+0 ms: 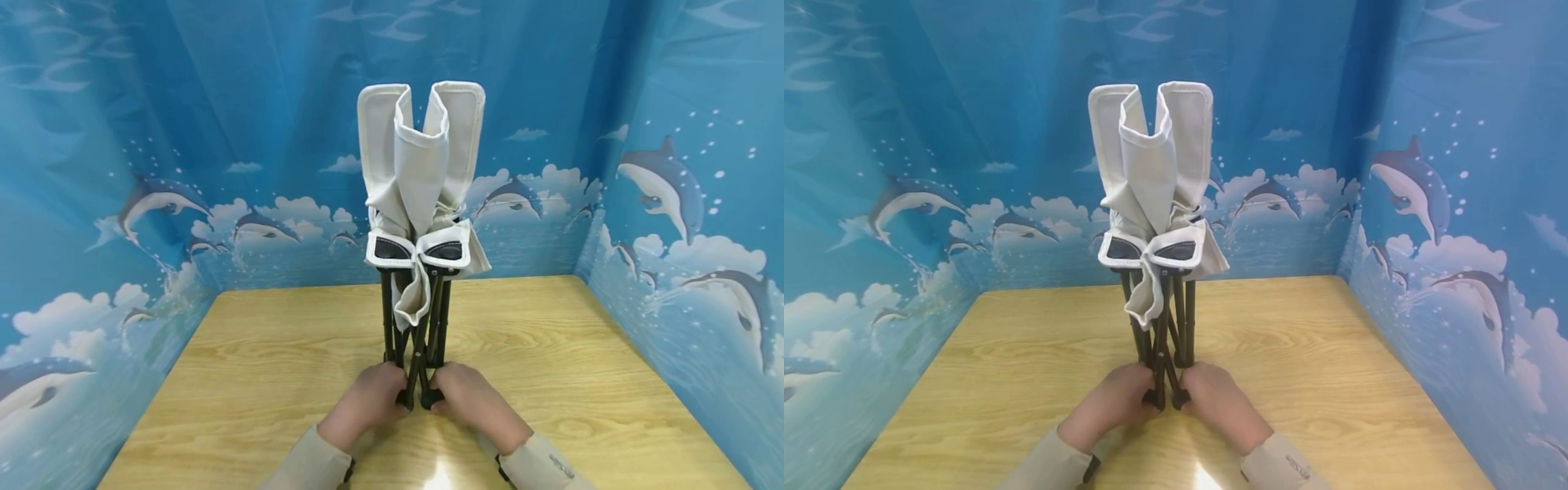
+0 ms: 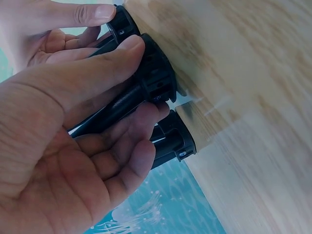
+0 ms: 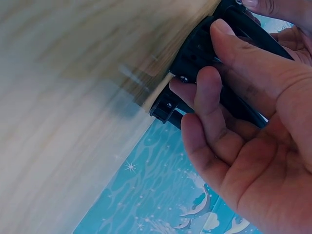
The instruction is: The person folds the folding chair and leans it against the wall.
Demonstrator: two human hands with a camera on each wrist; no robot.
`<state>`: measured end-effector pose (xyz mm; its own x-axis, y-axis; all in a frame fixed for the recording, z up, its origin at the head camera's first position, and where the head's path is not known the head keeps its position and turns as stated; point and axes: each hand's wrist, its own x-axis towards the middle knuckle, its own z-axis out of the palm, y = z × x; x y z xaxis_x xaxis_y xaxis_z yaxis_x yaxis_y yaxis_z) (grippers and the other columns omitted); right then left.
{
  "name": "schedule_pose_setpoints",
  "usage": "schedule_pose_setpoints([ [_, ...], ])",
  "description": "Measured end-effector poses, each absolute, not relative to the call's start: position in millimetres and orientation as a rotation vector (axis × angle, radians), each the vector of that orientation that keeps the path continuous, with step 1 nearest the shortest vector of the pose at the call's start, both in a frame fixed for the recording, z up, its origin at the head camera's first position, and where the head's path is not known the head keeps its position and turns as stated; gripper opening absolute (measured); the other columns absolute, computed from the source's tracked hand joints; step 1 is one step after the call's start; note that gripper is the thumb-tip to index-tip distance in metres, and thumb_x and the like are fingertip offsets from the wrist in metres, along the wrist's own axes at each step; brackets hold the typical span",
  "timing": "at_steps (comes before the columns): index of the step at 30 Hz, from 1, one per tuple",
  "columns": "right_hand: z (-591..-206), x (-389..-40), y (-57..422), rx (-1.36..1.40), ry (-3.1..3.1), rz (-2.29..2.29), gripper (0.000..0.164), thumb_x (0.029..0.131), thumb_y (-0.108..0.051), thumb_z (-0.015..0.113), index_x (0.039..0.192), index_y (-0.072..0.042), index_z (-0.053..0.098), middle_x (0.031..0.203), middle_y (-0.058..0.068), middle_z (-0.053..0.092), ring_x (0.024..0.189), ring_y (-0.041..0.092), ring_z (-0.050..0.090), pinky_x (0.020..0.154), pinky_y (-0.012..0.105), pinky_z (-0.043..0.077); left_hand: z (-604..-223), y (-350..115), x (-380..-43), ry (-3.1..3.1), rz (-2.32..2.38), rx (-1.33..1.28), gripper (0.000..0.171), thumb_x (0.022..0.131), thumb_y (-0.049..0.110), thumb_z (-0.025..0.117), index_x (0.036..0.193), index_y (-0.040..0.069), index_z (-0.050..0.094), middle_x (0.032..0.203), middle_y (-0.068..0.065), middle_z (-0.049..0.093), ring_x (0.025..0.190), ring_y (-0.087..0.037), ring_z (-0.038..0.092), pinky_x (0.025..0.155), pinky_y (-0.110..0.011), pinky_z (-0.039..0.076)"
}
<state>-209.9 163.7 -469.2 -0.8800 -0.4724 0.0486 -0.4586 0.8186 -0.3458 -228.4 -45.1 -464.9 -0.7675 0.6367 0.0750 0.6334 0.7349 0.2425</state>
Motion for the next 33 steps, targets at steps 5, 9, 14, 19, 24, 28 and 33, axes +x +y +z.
schedule_pose_setpoints([
  [5, -469, -213, 164, -0.741, 2.946, -0.575, 0.02, 0.077, -0.015, 0.092, 0.072, -0.015, 0.073, 0.076, -0.005, 0.07, 0.067, 0.006, 0.055, 0.062, 0.03, 0.05, -467, -44, -233, 2.918, 0.384, 1.07, 0.025, 0.073, 0.013, 0.09, 0.068, 0.016, 0.065, 0.065, 0.01, 0.056, 0.06, -0.006, 0.049, 0.058, -0.023, 0.047],
  [9, -469, -214, 163, -0.727, 2.947, -0.576, 0.02, 0.077, -0.015, 0.092, 0.071, -0.016, 0.073, 0.076, -0.006, 0.069, 0.067, 0.006, 0.055, 0.063, 0.03, 0.051, -468, -44, -235, 2.92, 0.385, 1.06, 0.025, 0.074, 0.014, 0.09, 0.068, 0.015, 0.065, 0.064, 0.01, 0.055, 0.06, -0.006, 0.048, 0.057, -0.023, 0.046],
  [14, -469, -216, 164, -0.747, 2.958, -0.574, 0.021, 0.075, -0.015, 0.093, 0.069, -0.016, 0.073, 0.076, -0.005, 0.07, 0.067, 0.007, 0.057, 0.063, 0.03, 0.052, -467, -44, -236, 2.913, 0.405, 1.039, 0.028, 0.074, 0.014, 0.091, 0.067, 0.017, 0.064, 0.065, 0.01, 0.056, 0.061, -0.006, 0.049, 0.059, -0.024, 0.047],
  [19, -471, -219, 164, -0.76, 2.973, -0.569, 0.018, 0.075, -0.016, 0.093, 0.072, -0.015, 0.075, 0.079, -0.002, 0.074, 0.07, 0.009, 0.061, 0.067, 0.033, 0.055, -468, -43, -238, 2.905, 0.425, 1.014, 0.028, 0.073, 0.014, 0.093, 0.069, 0.017, 0.065, 0.068, 0.01, 0.058, 0.063, -0.006, 0.051, 0.062, -0.025, 0.049],
  [24, -470, -221, 164, -0.763, 2.985, -0.542, 0.017, 0.075, -0.016, 0.093, 0.072, -0.015, 0.076, 0.083, 0.0, 0.076, 0.074, 0.013, 0.066, 0.07, 0.036, 0.057, -468, -43, -240, 2.894, 0.44, 1.006, 0.026, 0.074, 0.013, 0.092, 0.071, 0.016, 0.066, 0.069, 0.009, 0.059, 0.065, -0.007, 0.051, 0.063, -0.025, 0.05],
  [28, -469, -222, 163, -0.747, 2.99, -0.538, 0.016, 0.075, -0.015, 0.093, 0.074, -0.013, 0.077, 0.085, 0.002, 0.077, 0.077, 0.016, 0.068, 0.072, 0.038, 0.058, -468, -43, -241, 2.899, 0.445, 1.01, 0.027, 0.074, 0.014, 0.094, 0.072, 0.016, 0.067, 0.071, 0.008, 0.061, 0.066, -0.007, 0.053, 0.065, -0.026, 0.051],
  [33, -469, -224, 163, -0.722, 2.985, -0.551, 0.016, 0.076, -0.016, 0.093, 0.074, -0.014, 0.077, 0.083, 0.001, 0.076, 0.075, 0.014, 0.066, 0.071, 0.037, 0.058, -469, -43, -242, 2.904, 0.467, 0.999, 0.028, 0.073, 0.013, 0.094, 0.071, 0.015, 0.066, 0.072, 0.007, 0.061, 0.065, -0.008, 0.053, 0.063, -0.027, 0.05],
])
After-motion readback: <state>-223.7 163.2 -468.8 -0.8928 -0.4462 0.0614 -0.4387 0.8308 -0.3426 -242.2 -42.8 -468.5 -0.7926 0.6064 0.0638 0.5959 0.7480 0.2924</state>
